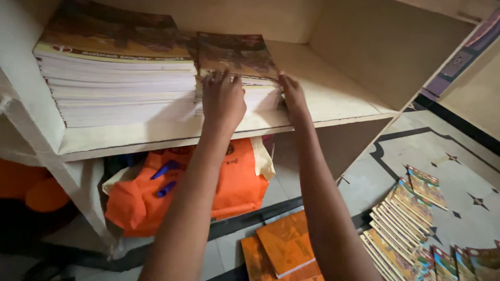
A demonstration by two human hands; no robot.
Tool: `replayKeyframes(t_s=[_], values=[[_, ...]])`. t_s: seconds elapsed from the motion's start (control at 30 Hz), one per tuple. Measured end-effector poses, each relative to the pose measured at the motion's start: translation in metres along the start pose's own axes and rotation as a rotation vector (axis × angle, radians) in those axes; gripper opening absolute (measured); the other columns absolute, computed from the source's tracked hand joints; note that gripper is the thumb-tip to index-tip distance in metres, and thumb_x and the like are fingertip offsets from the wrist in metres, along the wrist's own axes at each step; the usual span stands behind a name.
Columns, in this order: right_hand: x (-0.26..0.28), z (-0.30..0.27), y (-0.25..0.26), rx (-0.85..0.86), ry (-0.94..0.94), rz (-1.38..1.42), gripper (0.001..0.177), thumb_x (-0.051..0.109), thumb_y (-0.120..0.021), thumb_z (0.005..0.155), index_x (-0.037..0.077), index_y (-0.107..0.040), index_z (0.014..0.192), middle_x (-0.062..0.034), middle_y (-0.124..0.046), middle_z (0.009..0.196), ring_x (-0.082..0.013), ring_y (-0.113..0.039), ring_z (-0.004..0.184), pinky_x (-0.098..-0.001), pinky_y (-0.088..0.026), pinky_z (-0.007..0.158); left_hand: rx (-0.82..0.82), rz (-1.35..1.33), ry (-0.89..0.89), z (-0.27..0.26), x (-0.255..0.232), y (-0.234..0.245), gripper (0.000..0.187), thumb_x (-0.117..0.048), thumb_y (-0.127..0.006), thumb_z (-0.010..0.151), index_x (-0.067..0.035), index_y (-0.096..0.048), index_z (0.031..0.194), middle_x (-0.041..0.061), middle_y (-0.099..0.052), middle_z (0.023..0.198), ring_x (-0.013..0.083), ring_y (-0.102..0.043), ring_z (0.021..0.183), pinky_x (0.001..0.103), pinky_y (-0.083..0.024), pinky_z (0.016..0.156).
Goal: The person picks up books from a pile on the floor and places them onto a shelf. The person handles the books one at a time, stacking them neatly on the shelf.
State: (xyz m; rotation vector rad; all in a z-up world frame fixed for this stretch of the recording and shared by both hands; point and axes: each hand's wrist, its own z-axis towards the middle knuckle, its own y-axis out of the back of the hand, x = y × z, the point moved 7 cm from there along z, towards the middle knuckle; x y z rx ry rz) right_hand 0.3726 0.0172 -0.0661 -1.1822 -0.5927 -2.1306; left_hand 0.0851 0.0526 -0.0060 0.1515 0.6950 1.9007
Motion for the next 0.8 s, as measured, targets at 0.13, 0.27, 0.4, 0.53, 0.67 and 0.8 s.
replayKeyframes(t_s=[0.13,0.27,0.4,0.53,0.67,0.8], values=[[0.016,-0.025,0.005,-0.076,-0.203,0.104,0.062,0.055,-0.053,0.096,0.013,-0.061,0.14,-0.0043,-0.065,0.133,-0.0195,-0.057,0.115,-0.0364,-0.044,0.092,-0.072,0.016,-0.009,-0.006,0.006,-0.014,0.026,-0.017,-0.071,0.089,-0.001,-0.075,0.109,0.021,-0.067,0.128,0.0387,-0.055,0.129,0.052,-0.034,0.115],[0.049,-0.045,-0.008,0.006,-0.156,-0.129,0.059,0.052,-0.052,0.098,0.013,-0.062,0.141,-0.0051,-0.065,0.136,-0.0203,-0.057,0.122,-0.0348,-0.046,0.091,-0.006,0.055,0.016,-0.004,0.004,-0.014,0.037,-0.012,-0.067,0.09,-0.004,-0.072,0.126,0.023,-0.063,0.126,0.0427,-0.056,0.121,0.054,-0.032,0.117],[0.066,-0.048,-0.02,0.121,0.054,-0.226,0.057,0.051,-0.046,0.103,0.011,-0.065,0.14,-0.0065,-0.07,0.136,-0.0197,-0.061,0.124,-0.0347,-0.047,0.087,0.032,0.195,0.076,-0.002,0.001,-0.002,0.042,-0.008,-0.065,0.087,-0.01,-0.072,0.128,0.023,-0.059,0.132,0.0419,-0.054,0.125,0.056,-0.033,0.112],[0.051,-0.045,-0.012,0.101,-0.08,-0.228,0.054,0.046,-0.044,0.102,0.014,-0.064,0.14,-0.0061,-0.069,0.135,-0.0221,-0.062,0.118,-0.0363,-0.051,0.088,-0.102,0.157,0.044,0.0,0.0,0.013,0.038,-0.017,-0.069,0.086,-0.01,-0.074,0.123,0.022,-0.057,0.139,0.0405,-0.052,0.126,0.058,-0.032,0.108],[0.055,-0.048,-0.014,0.097,-0.098,-0.206,0.054,0.047,-0.044,0.103,0.014,-0.062,0.142,-0.006,-0.067,0.137,-0.0226,-0.06,0.122,-0.039,-0.051,0.093,-0.039,0.094,-0.042,-0.007,0.005,0.005,0.034,-0.026,-0.074,0.09,-0.009,-0.076,0.12,0.017,-0.063,0.135,0.0375,-0.054,0.13,0.054,-0.033,0.114],[0.071,-0.058,-0.02,0.134,-0.086,-0.146,0.054,0.044,-0.047,0.101,0.013,-0.06,0.144,-0.0051,-0.067,0.14,-0.0219,-0.058,0.128,-0.0395,-0.048,0.099,-0.082,0.109,-0.061,-0.009,0.007,0.001,0.03,-0.025,-0.074,0.091,-0.011,-0.078,0.117,0.016,-0.069,0.13,0.0351,-0.057,0.128,0.052,-0.035,0.112]])
